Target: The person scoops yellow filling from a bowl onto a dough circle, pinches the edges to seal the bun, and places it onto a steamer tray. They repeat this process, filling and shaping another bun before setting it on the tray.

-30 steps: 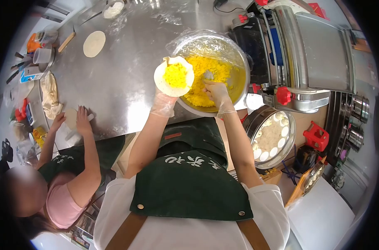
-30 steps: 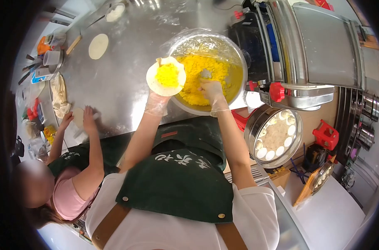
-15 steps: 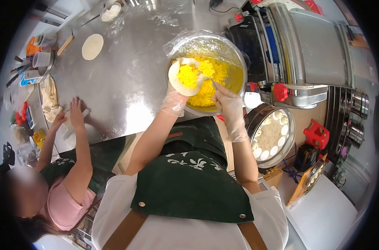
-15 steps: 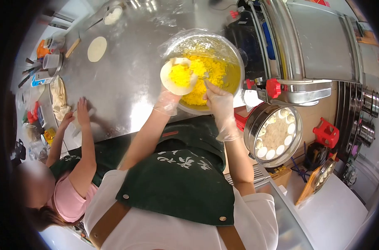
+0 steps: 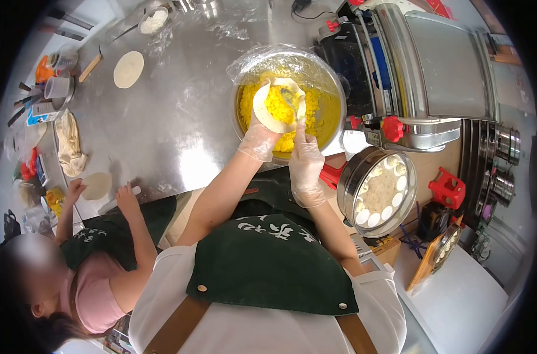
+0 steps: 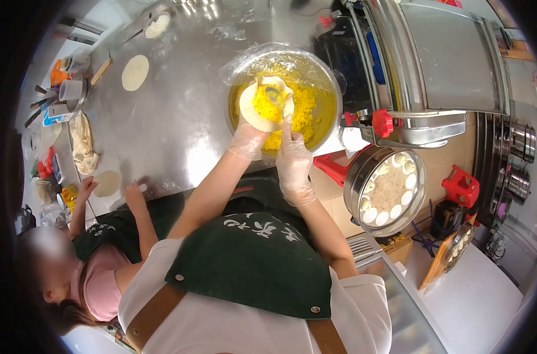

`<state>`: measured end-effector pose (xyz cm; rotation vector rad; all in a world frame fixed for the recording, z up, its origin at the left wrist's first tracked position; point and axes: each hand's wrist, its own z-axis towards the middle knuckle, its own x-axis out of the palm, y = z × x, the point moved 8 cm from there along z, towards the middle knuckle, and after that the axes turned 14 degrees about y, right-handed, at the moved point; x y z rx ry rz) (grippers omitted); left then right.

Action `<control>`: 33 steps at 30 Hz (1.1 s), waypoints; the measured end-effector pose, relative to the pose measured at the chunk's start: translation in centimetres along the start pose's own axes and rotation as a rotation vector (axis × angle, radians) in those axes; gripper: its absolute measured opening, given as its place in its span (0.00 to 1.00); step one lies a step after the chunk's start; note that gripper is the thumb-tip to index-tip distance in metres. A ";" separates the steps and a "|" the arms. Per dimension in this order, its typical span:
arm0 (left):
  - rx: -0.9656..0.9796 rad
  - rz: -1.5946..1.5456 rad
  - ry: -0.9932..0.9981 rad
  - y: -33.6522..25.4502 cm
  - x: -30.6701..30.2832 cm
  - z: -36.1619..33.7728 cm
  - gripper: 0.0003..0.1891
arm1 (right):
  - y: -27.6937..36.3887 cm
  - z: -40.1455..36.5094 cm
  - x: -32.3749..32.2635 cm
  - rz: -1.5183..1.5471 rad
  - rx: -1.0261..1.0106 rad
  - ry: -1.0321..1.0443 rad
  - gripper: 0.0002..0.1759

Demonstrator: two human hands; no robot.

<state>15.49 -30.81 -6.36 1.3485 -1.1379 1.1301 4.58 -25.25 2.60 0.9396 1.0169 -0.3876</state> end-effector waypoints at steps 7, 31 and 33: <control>-0.027 0.057 0.071 -0.5 0.1 -0.4 0.22 | -2.0 0.6 -1.8 0.581 0.265 0.187 0.25; 0.264 0.220 0.037 -7.4 0.6 -4.2 0.20 | -11.5 1.4 12.4 0.279 0.347 0.828 0.17; 0.257 0.210 0.022 -7.7 0.0 -4.6 0.20 | -12.4 0.4 13.5 0.611 0.498 0.804 0.17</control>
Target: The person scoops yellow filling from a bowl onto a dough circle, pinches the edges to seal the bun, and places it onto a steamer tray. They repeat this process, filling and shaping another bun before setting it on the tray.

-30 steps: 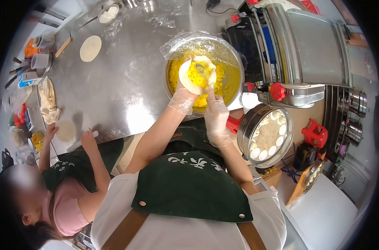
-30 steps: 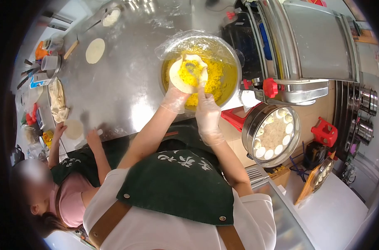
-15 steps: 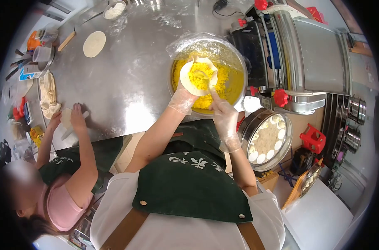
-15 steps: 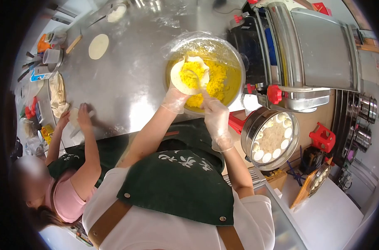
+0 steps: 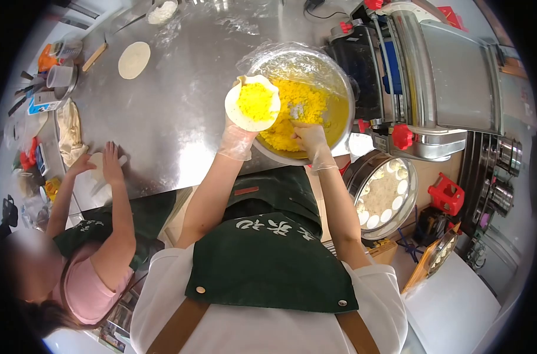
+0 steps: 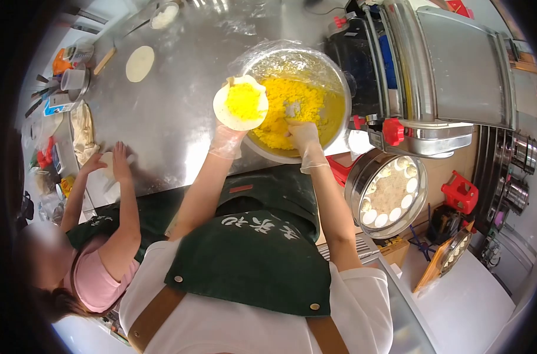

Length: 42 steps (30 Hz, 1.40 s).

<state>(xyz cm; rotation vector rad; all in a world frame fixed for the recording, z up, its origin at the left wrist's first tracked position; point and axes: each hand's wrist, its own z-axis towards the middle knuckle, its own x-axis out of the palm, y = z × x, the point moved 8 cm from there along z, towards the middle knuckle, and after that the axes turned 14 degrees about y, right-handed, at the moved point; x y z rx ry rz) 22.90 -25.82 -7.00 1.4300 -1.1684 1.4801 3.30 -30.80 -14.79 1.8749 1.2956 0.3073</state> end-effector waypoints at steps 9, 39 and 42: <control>-0.048 -0.055 -0.164 0.8 -2.0 -0.6 0.17 | 4.7 -6.4 -1.5 0.770 0.111 -0.086 0.21; -0.246 -0.188 0.046 6.3 1.4 1.0 0.24 | 11.1 -13.9 -0.9 0.005 -0.367 -0.127 0.27; -0.311 -0.222 0.114 6.5 2.2 1.0 0.25 | 11.5 -13.0 -0.9 -0.248 -0.407 -0.135 0.27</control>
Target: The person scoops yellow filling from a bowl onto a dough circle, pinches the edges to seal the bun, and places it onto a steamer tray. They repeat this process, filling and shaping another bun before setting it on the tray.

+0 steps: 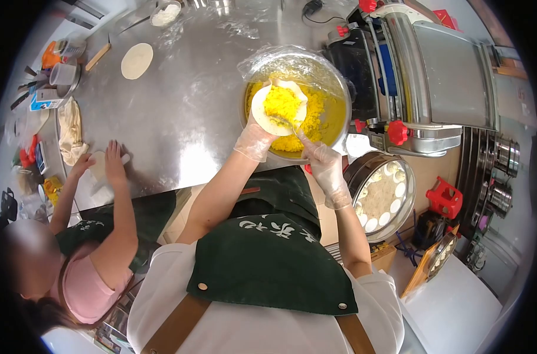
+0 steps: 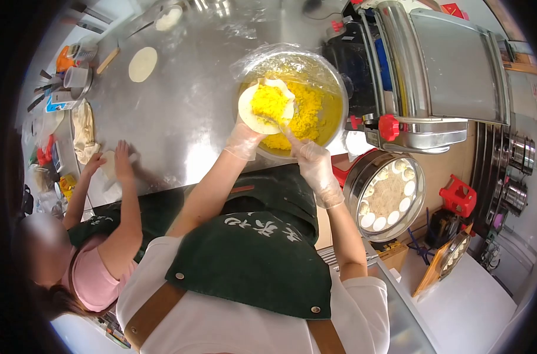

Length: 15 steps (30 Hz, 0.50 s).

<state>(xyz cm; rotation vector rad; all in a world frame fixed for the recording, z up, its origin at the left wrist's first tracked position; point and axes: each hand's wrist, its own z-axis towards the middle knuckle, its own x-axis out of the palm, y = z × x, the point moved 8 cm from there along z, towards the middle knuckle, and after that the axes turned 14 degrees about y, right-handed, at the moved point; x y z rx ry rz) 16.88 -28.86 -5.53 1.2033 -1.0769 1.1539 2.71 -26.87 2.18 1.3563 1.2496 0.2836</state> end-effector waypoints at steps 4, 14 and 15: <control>0.028 0.034 -0.028 -0.2 0.4 -0.6 0.24 | 0.7 -0.1 -0.7 0.054 -0.050 0.022 0.26; 0.118 0.108 -0.060 -1.6 -0.2 -2.3 0.23 | -1.2 -0.9 -3.7 0.162 0.238 -0.170 0.22; 0.120 0.114 -0.044 -1.9 0.0 -2.3 0.22 | -3.3 -0.2 -3.4 -0.072 0.210 -0.202 0.20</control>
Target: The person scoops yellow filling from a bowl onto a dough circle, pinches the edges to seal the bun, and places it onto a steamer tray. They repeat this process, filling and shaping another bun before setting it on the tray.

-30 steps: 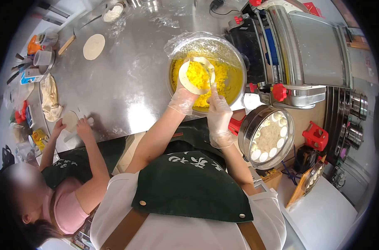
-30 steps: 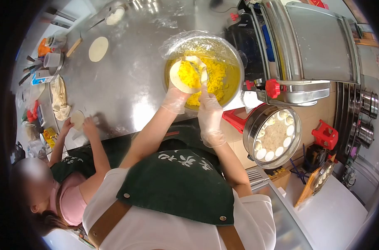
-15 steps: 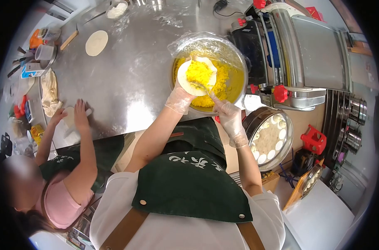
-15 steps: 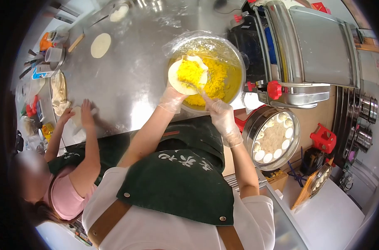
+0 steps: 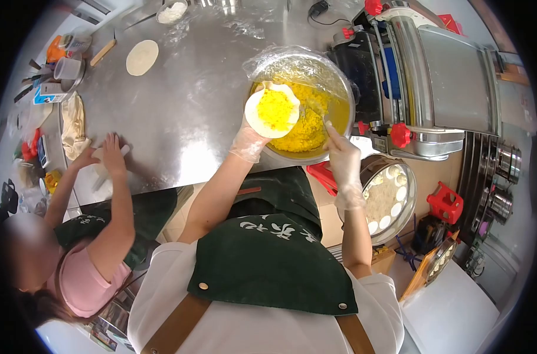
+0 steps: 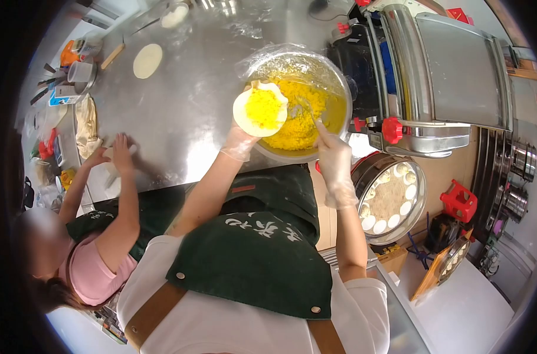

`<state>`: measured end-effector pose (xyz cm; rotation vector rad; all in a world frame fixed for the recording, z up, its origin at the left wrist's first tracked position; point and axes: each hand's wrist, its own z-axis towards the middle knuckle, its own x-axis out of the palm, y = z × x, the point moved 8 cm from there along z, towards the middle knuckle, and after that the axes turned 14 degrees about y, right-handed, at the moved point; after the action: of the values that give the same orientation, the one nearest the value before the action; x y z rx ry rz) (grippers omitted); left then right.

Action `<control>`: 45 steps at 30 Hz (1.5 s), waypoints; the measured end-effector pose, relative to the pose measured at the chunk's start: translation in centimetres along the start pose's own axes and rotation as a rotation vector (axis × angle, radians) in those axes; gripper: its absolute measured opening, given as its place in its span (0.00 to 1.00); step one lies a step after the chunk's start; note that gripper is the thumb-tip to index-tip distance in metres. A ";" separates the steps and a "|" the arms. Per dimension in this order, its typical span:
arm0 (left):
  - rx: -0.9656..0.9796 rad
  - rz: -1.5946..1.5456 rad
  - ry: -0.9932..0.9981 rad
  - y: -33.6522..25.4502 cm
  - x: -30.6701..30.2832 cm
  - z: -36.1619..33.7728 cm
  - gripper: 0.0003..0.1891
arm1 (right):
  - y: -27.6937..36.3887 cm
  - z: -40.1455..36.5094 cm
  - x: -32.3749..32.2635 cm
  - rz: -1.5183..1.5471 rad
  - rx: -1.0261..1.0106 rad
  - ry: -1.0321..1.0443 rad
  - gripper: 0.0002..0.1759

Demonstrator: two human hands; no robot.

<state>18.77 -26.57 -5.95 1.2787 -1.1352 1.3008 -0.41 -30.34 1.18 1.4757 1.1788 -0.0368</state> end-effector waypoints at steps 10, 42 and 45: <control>0.036 0.048 -0.008 -1.9 1.3 0.4 0.22 | 5.2 0.8 3.0 -0.360 -0.364 -0.289 0.23; 0.067 0.027 -0.020 0.5 9.1 -0.3 0.21 | 10.3 -1.3 1.1 0.063 -0.591 -0.510 0.20; 0.070 -0.013 0.038 0.4 10.4 -0.6 0.21 | 11.5 -1.6 0.4 0.057 -0.557 -0.513 0.19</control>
<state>18.32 -25.81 4.40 1.3054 -1.0615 1.3600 6.47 -26.55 9.77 0.9262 0.6535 -0.0406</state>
